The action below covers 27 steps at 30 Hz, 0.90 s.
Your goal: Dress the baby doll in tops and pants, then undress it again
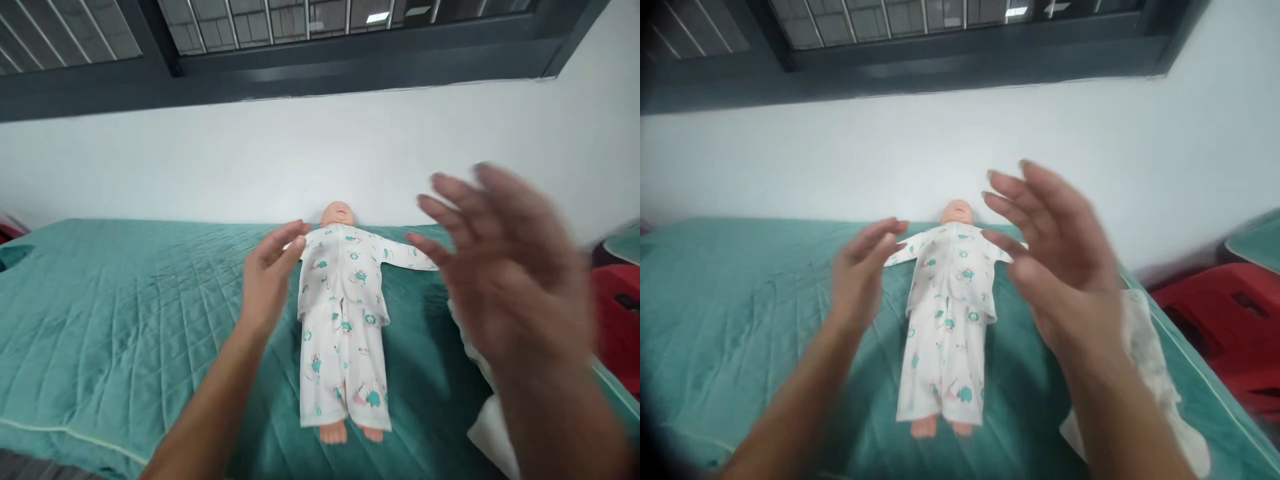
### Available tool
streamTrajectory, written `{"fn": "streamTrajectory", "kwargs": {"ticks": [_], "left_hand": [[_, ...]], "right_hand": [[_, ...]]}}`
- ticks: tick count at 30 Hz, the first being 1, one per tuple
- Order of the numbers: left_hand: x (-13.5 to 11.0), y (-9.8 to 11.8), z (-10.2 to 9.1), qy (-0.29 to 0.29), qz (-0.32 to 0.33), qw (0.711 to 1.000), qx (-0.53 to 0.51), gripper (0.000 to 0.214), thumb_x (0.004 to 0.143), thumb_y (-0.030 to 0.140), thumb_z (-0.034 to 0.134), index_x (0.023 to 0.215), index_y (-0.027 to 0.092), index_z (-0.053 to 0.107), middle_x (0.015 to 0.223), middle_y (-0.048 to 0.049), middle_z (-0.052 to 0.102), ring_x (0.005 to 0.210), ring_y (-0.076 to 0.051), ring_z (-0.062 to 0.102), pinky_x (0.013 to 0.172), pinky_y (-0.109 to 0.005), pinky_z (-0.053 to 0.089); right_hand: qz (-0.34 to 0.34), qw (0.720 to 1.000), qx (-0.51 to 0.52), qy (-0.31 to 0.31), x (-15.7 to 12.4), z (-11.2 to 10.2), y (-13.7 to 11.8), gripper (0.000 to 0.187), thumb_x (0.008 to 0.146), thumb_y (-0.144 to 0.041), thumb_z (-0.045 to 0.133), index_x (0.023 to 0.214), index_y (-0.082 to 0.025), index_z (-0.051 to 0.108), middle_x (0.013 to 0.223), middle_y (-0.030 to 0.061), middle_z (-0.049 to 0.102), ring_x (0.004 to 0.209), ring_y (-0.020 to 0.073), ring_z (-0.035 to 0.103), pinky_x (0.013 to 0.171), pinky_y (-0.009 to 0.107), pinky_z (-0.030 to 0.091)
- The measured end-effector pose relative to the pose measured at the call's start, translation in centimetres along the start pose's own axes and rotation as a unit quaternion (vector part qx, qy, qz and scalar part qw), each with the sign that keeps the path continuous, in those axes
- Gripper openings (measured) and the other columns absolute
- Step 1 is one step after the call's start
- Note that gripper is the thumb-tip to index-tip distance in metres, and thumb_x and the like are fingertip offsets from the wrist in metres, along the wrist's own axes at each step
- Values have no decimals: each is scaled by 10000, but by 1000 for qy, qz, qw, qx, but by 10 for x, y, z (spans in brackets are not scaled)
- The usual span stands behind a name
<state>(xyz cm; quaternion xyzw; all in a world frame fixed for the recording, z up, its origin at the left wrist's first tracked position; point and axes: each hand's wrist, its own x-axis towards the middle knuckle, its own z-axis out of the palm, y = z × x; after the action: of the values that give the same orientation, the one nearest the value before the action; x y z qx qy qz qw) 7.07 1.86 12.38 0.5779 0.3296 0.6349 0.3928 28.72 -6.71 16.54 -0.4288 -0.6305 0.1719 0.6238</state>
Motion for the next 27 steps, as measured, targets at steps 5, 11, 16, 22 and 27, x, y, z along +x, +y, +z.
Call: {"fn": "streamTrajectory", "kwargs": {"ticks": [5,11,16,22,27], "left_hand": [[61,-86,36,-56,-73,987,135,278,903,286,601,1130,175,716,1240,-98,728,1192,-238,656,1079,-404,493],[79,-119,52,-117,-25,965,232,297,939,245,509,1155,190,706,1256,-79,719,1185,-228,647,1105,-400,458],[79,-125,47,-169,-9,958,233,321,977,274,449,1173,235,701,1326,-29,684,1269,-204,590,1144,-370,416],[79,-121,47,-193,-7,955,225,372,981,242,399,1219,215,684,1363,-47,651,1304,-184,552,1169,-338,368],[80,-122,46,-203,3,956,212,395,976,234,379,1219,198,689,1367,-60,642,1303,-169,548,1172,-312,356]], "right_hand": [[98,993,-14,57,50,65,128,491,930,-520,530,1359,-281,509,1417,103,581,1320,273,548,1084,511,477],[128,983,-113,-69,44,74,184,434,920,-488,538,1304,-293,597,1376,66,615,1302,274,545,1120,496,430],[124,978,-136,-99,46,73,181,441,933,-482,513,1333,-310,583,1483,42,533,1420,257,436,1220,513,303],[133,972,-154,-114,49,76,184,456,935,-470,500,1347,-292,577,1507,51,505,1439,258,407,1238,521,262],[142,972,-150,-114,49,75,182,434,930,-483,504,1322,-315,582,1491,36,515,1431,264,410,1229,529,270]]}}
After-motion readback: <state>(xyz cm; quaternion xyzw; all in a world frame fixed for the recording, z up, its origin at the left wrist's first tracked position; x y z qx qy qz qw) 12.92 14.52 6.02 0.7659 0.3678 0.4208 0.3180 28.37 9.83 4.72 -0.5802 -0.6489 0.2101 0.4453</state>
